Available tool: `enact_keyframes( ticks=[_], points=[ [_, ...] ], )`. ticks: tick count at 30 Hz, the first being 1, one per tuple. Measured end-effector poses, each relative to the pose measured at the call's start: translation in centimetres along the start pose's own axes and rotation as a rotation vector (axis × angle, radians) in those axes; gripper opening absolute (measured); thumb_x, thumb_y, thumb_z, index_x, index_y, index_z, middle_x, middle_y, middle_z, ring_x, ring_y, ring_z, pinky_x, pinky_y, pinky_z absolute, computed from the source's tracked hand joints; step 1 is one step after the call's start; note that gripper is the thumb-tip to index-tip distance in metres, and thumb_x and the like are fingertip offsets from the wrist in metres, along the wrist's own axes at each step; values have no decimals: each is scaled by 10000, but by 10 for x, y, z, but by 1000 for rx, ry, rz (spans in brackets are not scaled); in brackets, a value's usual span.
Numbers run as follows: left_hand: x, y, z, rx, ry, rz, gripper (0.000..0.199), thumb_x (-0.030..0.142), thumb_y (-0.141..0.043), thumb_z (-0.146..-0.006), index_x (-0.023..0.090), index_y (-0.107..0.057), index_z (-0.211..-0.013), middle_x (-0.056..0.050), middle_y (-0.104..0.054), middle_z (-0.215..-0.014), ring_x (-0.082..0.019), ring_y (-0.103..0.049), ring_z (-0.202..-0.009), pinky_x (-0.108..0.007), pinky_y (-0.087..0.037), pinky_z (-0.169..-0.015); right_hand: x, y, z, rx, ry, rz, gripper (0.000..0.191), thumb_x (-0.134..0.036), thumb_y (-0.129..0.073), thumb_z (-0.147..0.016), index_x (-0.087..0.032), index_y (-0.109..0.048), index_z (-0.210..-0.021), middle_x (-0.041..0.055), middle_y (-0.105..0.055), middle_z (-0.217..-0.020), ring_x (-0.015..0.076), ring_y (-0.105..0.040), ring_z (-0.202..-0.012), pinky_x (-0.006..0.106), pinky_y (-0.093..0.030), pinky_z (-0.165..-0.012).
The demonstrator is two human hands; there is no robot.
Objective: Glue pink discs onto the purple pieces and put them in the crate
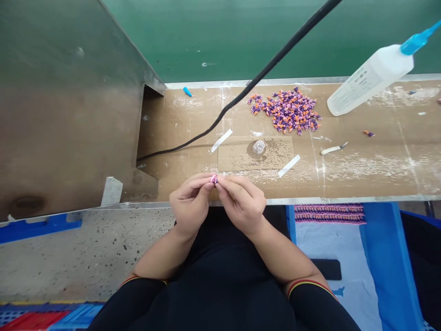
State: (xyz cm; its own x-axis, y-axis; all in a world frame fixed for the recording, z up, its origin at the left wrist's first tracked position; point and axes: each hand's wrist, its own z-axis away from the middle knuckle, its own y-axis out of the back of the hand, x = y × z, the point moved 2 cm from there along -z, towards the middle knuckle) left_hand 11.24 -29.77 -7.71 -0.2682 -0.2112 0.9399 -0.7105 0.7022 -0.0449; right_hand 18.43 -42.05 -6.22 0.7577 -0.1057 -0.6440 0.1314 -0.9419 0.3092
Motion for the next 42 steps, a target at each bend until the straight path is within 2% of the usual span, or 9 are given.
enact_keyframes(
  ticks=[5, 13, 22, 25, 29, 32, 35, 38, 42],
  points=[
    [7, -2, 1, -12, -115, -31, 236, 152, -830, -986, 336, -868, -1128, -1, -861, -1080, -140, -844, -988, -253, -705, -936, -2, -1, 2, 15, 14, 12, 332, -70, -780, -1003, -285, -786, -1255, 21, -850, -1032, 184, -846, -883, 305, -741, -786],
    [3, -6, 6, -11, -10, 100, 166, 233, -820, -1013, 344, -874, -1124, -20, -862, -1079, -156, -845, -1012, -269, -708, -948, 0, -2, 4, 25, 16, -12, 307, -76, -765, -1015, -280, -775, -1244, 26, -844, -1015, 187, -840, -877, 323, -742, -762],
    [1, -7, 7, -28, -15, 76, 149, 243, -819, -1014, 334, -877, -1116, -26, -861, -1076, -176, -845, -1018, -312, -718, -966, 2, -1, 6, 11, -23, 0, 253, -137, -757, -1034, -298, -789, -1226, 25, -856, -1030, 193, -844, -877, 322, -733, -756],
    [-9, -6, 10, -51, -18, 70, 201, 272, -814, -1022, 322, -857, -1212, -46, -857, -1121, -182, -843, -1022, -313, -724, -947, 12, 13, 0, -110, -82, 12, 181, -184, -733, -1057, -291, -805, -1185, 35, -864, -1030, 204, -843, -893, 342, -724, -794],
    [-28, 0, 14, -31, -44, 72, 351, 336, -828, -1015, 318, -796, -1364, -73, -845, -1160, -163, -820, -919, -280, -722, -813, 42, 48, -13, -380, -112, 75, 155, -185, -673, -1076, -265, -795, -1126, 47, -851, -1034, 211, -819, -942, 366, -691, -856],
    [-40, 7, 13, -37, -72, 8, 290, 322, -822, -1017, 291, -823, -1305, -83, -829, -1151, -164, -812, -959, -272, -713, -829, 67, 69, -18, -629, -21, 158, 201, -130, -583, -1056, -225, -760, -1044, 74, -797, -1012, 216, -760, -908, 354, -641, -795],
    [-44, 11, 10, -58, -112, -41, 244, 313, -803, -1031, 282, -831, -1271, -80, -815, -1146, -146, -803, -953, -261, -701, -840, 82, 75, -14, -832, 133, 288, 258, -68, -527, -1028, -200, -720, -919, 96, -731, -952, 217, -658, -840, 338, -567, -734],
    [-43, 12, 9, -84, -159, -99, 201, 303, -784, -1041, 276, -836, -1233, -70, -809, -1120, -140, -793, -938, -254, -687, -821, 88, 74, -8, -901, 226, 337, 270, -28, -541, -1012, -197, -715, -895, 97, -718, -963, 215, -608, -838, 339, -545, -743],
    [-42, 11, 9, -91, -150, -148, 170, 326, -777, -1043, 250, -843, -1179, -72, -805, -1093, -149, -790, -931, -261, -678, -807, 91, 77, -2, -771, 145, 234, 413, -19, -514, -978, -189, -728, -1286, 115, -753, -1147, 251, -675, -986, 409, -621, -833]
  ],
)
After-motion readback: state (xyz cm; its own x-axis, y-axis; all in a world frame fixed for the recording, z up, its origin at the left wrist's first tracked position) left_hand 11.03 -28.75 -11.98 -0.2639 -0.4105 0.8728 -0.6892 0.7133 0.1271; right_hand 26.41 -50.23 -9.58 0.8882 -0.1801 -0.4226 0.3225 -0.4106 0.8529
